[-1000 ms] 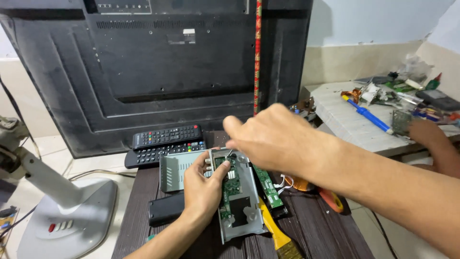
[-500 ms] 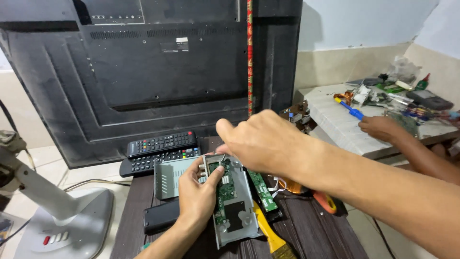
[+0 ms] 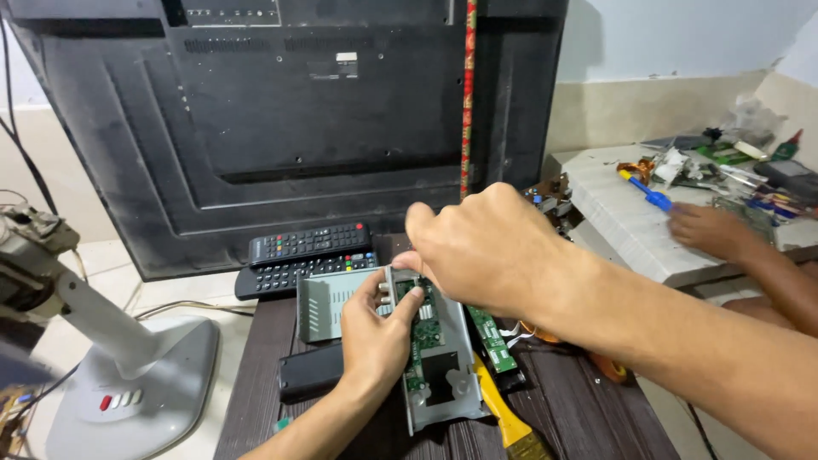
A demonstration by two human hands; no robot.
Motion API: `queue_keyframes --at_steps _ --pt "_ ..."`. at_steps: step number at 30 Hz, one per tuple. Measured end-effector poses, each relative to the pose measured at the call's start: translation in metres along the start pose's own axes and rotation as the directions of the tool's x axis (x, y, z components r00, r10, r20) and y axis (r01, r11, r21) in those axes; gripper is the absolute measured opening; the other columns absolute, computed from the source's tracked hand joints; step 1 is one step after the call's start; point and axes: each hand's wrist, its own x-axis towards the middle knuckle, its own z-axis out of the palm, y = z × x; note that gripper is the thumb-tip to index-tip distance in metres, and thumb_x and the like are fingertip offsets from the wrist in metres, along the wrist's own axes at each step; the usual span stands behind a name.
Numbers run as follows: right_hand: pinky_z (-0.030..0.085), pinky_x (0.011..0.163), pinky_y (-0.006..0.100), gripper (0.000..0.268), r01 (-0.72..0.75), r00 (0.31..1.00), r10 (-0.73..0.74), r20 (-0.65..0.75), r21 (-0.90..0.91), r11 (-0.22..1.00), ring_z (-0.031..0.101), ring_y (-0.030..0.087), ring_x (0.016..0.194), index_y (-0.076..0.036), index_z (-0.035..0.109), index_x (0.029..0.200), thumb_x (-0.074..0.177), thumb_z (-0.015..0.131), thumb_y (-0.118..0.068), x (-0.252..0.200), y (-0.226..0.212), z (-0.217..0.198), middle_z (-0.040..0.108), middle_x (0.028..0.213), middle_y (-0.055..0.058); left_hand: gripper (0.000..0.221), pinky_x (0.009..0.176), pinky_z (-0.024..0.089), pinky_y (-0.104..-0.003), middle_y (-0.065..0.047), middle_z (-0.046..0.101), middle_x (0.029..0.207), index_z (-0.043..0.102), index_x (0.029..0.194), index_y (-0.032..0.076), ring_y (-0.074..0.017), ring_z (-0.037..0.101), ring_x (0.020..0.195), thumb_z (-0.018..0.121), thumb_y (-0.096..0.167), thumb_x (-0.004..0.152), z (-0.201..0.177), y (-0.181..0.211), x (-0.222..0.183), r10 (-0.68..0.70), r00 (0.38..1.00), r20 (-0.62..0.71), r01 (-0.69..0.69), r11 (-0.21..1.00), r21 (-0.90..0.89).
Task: Disassembling and cleaning the internal components of a set-top box using a brush and screwdriver
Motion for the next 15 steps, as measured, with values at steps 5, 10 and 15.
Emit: queue_keyframes --at_steps 5,10,15 --pt "0.043 0.032 0.036 0.049 -0.054 0.998 0.060 0.035 -0.162 0.985 0.064 0.024 0.037 -0.008 0.065 0.074 0.109 0.057 -0.041 0.003 -0.005 -0.004 0.065 0.059 0.006 0.040 0.071 0.060 -0.026 -0.011 0.081 0.095 0.072 0.119 0.000 -0.0161 0.075 0.081 0.073 0.010 0.080 -0.001 0.010 -0.003 0.017 1.000 0.022 -0.017 1.000 0.003" --pt "0.053 0.043 0.037 0.024 0.059 0.998 -0.058 -0.021 0.078 0.995 0.064 0.024 0.067 -0.007 0.054 0.103 0.096 0.066 -0.026 -0.001 0.001 -0.004 0.063 0.080 0.009 0.039 0.068 0.059 -0.026 -0.010 0.080 0.093 0.073 0.120 0.002 -0.0144 0.073 0.076 0.072 0.008 0.082 -0.001 0.013 -0.004 -0.037 0.999 0.032 0.038 0.999 -0.012" --pt "0.048 0.036 0.039 0.044 -0.009 0.999 0.008 -0.049 -0.020 1.000 0.062 0.025 0.037 -0.011 0.058 0.077 0.103 0.064 -0.045 -0.002 0.000 0.010 0.065 0.053 0.007 0.044 0.070 0.060 -0.027 -0.012 0.080 0.095 0.069 0.122 -0.002 -0.0159 0.073 0.079 0.074 0.012 0.081 -0.001 0.000 -0.001 -0.007 1.000 0.008 0.007 1.000 0.031"
